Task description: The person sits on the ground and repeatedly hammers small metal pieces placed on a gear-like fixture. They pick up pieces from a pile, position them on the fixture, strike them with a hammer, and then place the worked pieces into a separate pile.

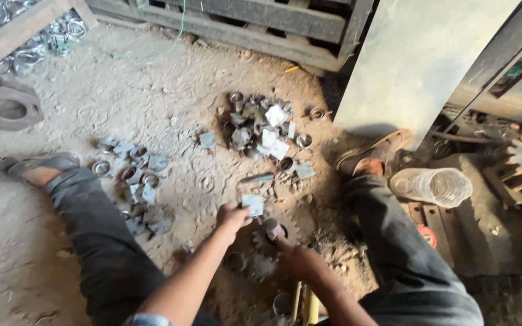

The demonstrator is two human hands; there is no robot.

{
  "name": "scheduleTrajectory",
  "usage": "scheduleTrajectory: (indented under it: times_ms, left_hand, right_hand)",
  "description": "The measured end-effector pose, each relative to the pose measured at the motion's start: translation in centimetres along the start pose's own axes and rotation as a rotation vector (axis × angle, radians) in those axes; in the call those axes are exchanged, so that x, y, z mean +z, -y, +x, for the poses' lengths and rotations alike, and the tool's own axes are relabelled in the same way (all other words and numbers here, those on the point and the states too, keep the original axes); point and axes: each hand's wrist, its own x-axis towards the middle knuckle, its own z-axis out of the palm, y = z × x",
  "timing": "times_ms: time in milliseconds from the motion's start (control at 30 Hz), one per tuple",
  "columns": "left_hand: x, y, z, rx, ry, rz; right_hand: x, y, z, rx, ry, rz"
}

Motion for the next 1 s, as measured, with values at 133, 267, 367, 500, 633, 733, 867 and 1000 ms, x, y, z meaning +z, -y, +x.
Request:
scheduleTrajectory:
  times_ms: [133,267,367,500,633,733,867,1000]
  left_hand:
    - [7.6,-6.4,4.0,0.114,0.089,0.245]
    - [12.6,-10.3,8.4,0.468,-0.071,0.412]
    - [12.5,-9.2,9.7,0.552,-0.068,0.326]
    - [7.1,-3.9,7.3,0.470,0.098,0.379]
    - [-2.6,-0.6,4.5,0.396,-0.012,0.649]
    - [-10.3,-1.5,3.3,0.369,-0.174,0.844]
    - [-20.2,-5.4,2.6,0.211,-0.210,1.403]
    - [-24.9,-7.9,0.8,-0.012,-0.426,1.378]
  right_hand:
    - [-0.4,0.9,-0.1,0.022,0.007,0.065]
    - [-0.9,1.5,-0.7,0.059,0.041,0.045]
    - [-0.8,1.2,-0.4,0.065,0.052,0.090]
    - [0.3,-0.2,1.3,-0.004,0.047,0.039]
    - [1.3,-1.3,2.6,-0.074,0.031,-0.040]
    - [0.9,-0.5,2.2,-0.020,0.026,-0.043]
    - [-1.1,2.0,-0.5,-0.018,0.089,0.155]
    - [-2.2,4.9,-3.1,0.185,0.080,0.306]
